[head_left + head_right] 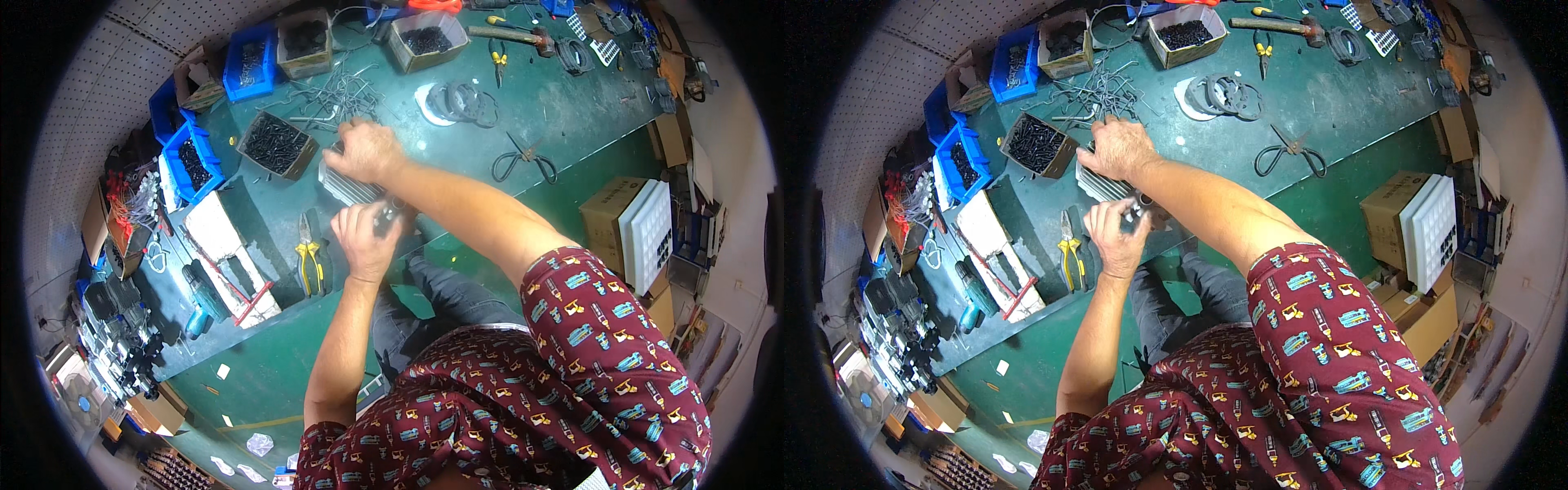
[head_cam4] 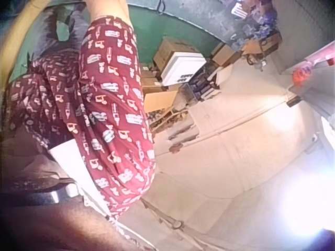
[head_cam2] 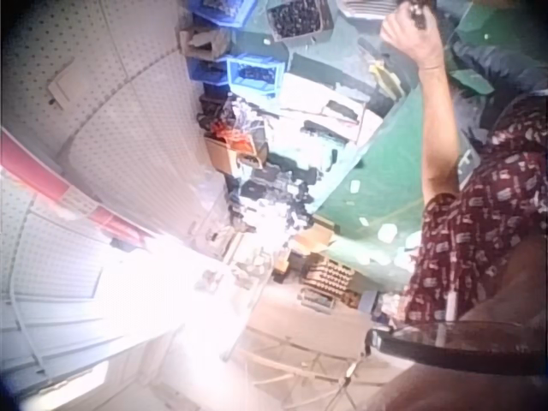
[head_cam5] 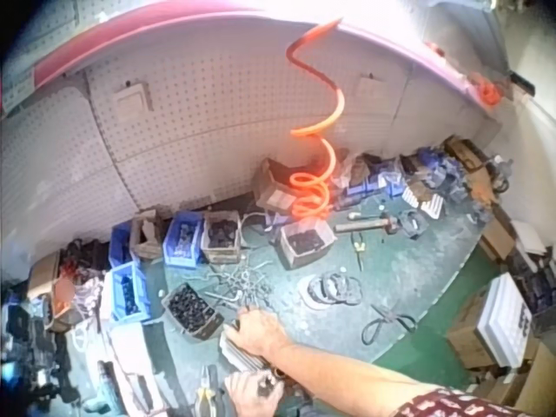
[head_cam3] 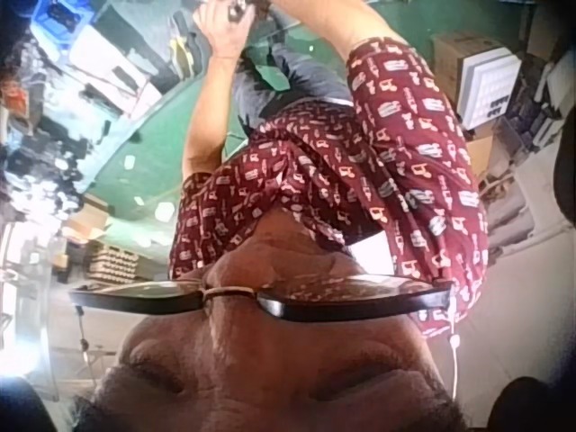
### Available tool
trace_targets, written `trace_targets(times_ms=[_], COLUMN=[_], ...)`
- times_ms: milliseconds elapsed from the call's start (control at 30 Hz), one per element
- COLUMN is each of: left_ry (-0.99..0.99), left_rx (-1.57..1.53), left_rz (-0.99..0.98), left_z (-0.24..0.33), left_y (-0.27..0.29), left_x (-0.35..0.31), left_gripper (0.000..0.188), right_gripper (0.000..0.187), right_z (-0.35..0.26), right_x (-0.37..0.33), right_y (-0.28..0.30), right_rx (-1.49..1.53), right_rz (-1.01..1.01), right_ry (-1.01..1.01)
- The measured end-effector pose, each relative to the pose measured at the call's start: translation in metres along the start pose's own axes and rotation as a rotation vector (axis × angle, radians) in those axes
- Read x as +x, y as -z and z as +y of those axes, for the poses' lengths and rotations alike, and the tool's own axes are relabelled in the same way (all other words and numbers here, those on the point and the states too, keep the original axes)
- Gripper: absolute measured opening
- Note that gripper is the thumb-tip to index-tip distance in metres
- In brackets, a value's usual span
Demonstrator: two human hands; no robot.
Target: The person assembles metal parts on a workbench, using a power drill to fasten components and pliers to adjust wires. They handle multiple metal pieces, placing them into a box and continuing to assemble them on the table.
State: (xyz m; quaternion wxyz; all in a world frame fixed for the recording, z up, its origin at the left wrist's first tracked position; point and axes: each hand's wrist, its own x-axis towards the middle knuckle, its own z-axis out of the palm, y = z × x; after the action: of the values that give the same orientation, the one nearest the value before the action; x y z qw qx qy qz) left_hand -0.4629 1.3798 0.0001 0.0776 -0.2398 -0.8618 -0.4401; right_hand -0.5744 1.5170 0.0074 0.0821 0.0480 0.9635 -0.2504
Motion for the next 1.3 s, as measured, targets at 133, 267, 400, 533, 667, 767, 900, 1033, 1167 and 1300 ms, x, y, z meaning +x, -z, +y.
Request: trace_targets(times_ms=[133,267,400,533,667,767,900,1033,1167,1300], left_ry=[-0.072,-0.023,-0.09,-0.049,-0.087,-0.102,-0.054,-0.087,-0.026,0.034], left_rx=[0.026,0.021,0.013,-0.001,-0.023,0.008,-0.003,-0.004,0.003,-0.026], left_rz=[-0.007,-0.004,-0.003,-0.017,0.013,-0.028,-0.018,0.003,-0.034,-0.022], left_z=[-0.01,-0.012,-0.008,-0.014,-0.003,-0.013,-0.013,-0.008,-0.018,0.003], left_y=[-0.007,-0.008,-0.004,-0.004,0.001,-0.002,-0.001,-0.003,-0.007,0.001], left_x=[-0.007,-0.009,-0.005,-0.006,0.001,-0.007,-0.006,-0.004,-0.013,0.002], left_gripper=[0.025,0.023,0.025,0.028,0.029,0.029,0.023,0.023,0.026,0.027], right_gripper=[0.065,0.065,0.066,0.066,0.066,0.066,0.065,0.065,0.064,0.065], right_z=[0.0,0.002,0.001,0.001,0.001,-0.001,0.001,0.002,0.0,0.002], right_x=[0.0,0.001,0.001,0.0,0.0,0.0,0.0,0.0,0.0,0.001], right_y=[-0.001,-0.002,-0.001,-0.001,-0.002,0.001,-0.002,-0.002,-0.002,-0.003], right_rx=[0.012,0.008,0.013,0.009,0.008,0.018,0.016,0.01,0.001,0.002], right_rz=[-0.001,0.009,-0.003,-0.002,0.004,-0.012,0.007,0.013,0.016,0.01], right_ry=[0.007,0.007,0.005,0.007,0.008,0.003,0.006,0.015,0.015,0.009])
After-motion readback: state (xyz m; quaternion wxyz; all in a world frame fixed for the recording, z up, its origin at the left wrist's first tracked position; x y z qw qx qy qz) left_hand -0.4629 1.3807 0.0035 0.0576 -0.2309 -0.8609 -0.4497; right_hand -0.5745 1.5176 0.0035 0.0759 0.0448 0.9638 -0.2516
